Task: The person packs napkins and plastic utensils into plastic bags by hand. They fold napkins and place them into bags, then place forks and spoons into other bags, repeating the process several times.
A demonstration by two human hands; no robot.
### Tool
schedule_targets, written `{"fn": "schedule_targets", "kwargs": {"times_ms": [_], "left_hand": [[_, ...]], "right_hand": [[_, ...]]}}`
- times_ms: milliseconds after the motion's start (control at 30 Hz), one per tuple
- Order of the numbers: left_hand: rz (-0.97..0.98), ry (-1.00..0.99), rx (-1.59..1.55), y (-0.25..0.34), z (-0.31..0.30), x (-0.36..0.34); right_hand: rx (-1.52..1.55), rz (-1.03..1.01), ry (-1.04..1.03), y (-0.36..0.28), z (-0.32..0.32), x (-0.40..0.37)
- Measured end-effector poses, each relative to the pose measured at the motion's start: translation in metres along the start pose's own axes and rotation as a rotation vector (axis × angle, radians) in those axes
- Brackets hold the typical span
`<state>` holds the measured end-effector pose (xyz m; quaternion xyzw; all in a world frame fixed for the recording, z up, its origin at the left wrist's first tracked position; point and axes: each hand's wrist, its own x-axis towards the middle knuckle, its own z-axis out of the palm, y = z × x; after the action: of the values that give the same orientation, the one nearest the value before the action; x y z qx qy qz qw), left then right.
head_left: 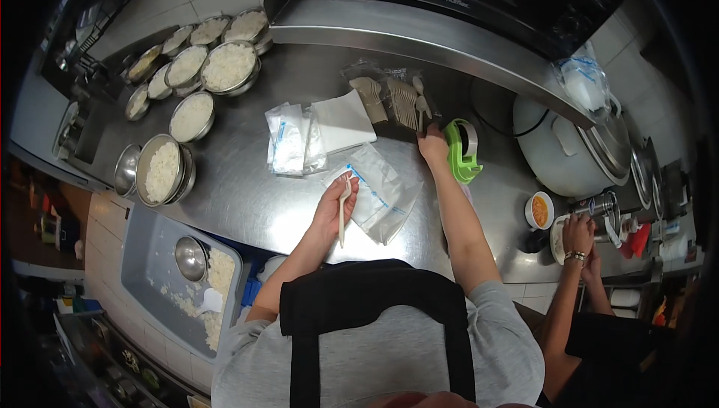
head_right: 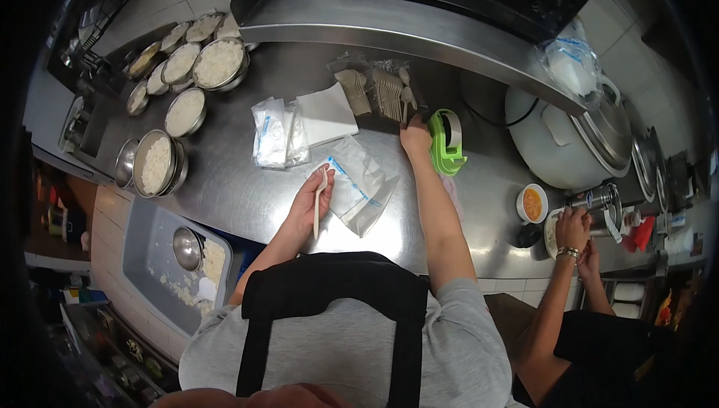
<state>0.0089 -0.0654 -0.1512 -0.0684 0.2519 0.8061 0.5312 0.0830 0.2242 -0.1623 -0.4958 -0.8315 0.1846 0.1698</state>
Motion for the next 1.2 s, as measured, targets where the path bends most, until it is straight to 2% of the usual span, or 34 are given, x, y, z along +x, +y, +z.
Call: {"fn": "schedule_targets", "kwargs": {"times_ms": [100,200,233,267,333,467,533,567,633,667,733,767,800,867,900,933,1000,1067,1133,1167,1200], "left_hand": [[0.028,-0.013,0.029,-0.001,0.015,-0.011],[0.079,-0.002,0.023,0.01,0.009,-0.022],[0.117,0.035,0.018,0.014,0.007,-0.025],[0.153,0.07,0.012,0.018,0.004,-0.026],[0.165,0.046,0.021,0.022,0.003,-0.026],[0.194,0.001,0.031,0.024,0.04,-0.023],[0.207,-0.086,0.046,0.023,0.058,-0.018],[0.205,-0.084,0.044,0.023,0.064,-0.016],[0.25,-0.184,0.03,0.022,0.073,-0.013],[0.239,-0.189,0.032,0.021,0.071,-0.012],[0.291,-0.064,0.075,0.017,0.064,-0.008],[0.344,0.014,0.054,0.013,0.067,-0.009],[0.331,0.011,0.058,0.011,0.068,-0.009],[0.524,0.122,0.082,0.007,0.071,-0.009],[0.556,0.123,0.085,0.005,0.072,-0.009],[0.536,0.116,0.088,0.006,0.072,-0.011],[0.53,0.062,0.069,0.007,0.069,-0.012],[0.406,-0.052,-0.006,0.013,0.063,-0.012],[0.339,-0.017,-0.029,0.012,0.058,-0.011],[0.249,-0.185,-0.128,0.012,0.054,-0.011],[0.159,-0.346,-0.23,0.011,0.053,-0.01]], "right_hand": [[-0.11,0.028,-0.07,0.002,0.009,0.012],[-0.061,0.019,-0.078,0.018,0.024,0.02],[0.222,0.142,-0.274,0.026,0.027,0.023],[0.219,0.133,-0.278,0.02,0.017,0.01],[0.815,0.144,-0.423,-0.001,-0.027,-0.04],[0.846,-0.208,-0.435,-0.042,-0.064,-0.127],[0.695,-0.45,-0.547,-0.061,-0.081,-0.161],[0.693,-0.447,-0.549,-0.067,-0.086,-0.172],[0.74,-0.374,-0.877,-0.076,-0.092,-0.187],[0.74,-0.365,-0.868,-0.075,-0.085,-0.192],[1.008,-0.197,-0.861,-0.073,-0.068,-0.203],[1.009,-0.081,-0.742,-0.083,-0.071,-0.213],[1.011,-0.07,-0.732,-0.087,-0.065,-0.224],[0.588,-0.531,-0.195,-0.091,-0.057,-0.242],[0.633,-0.556,-0.276,-0.094,-0.065,-0.244],[0.626,-0.54,-0.264,-0.091,-0.063,-0.244],[0.571,-0.632,-0.231,-0.085,-0.064,-0.239],[0.755,-0.586,-0.219,-0.077,-0.063,-0.235],[1.068,-0.168,-0.6,-0.068,-0.069,-0.237],[1.209,-0.099,-0.661,-0.065,-0.071,-0.238],[1.213,-0.087,-0.636,-0.061,-0.074,-0.24]]}}
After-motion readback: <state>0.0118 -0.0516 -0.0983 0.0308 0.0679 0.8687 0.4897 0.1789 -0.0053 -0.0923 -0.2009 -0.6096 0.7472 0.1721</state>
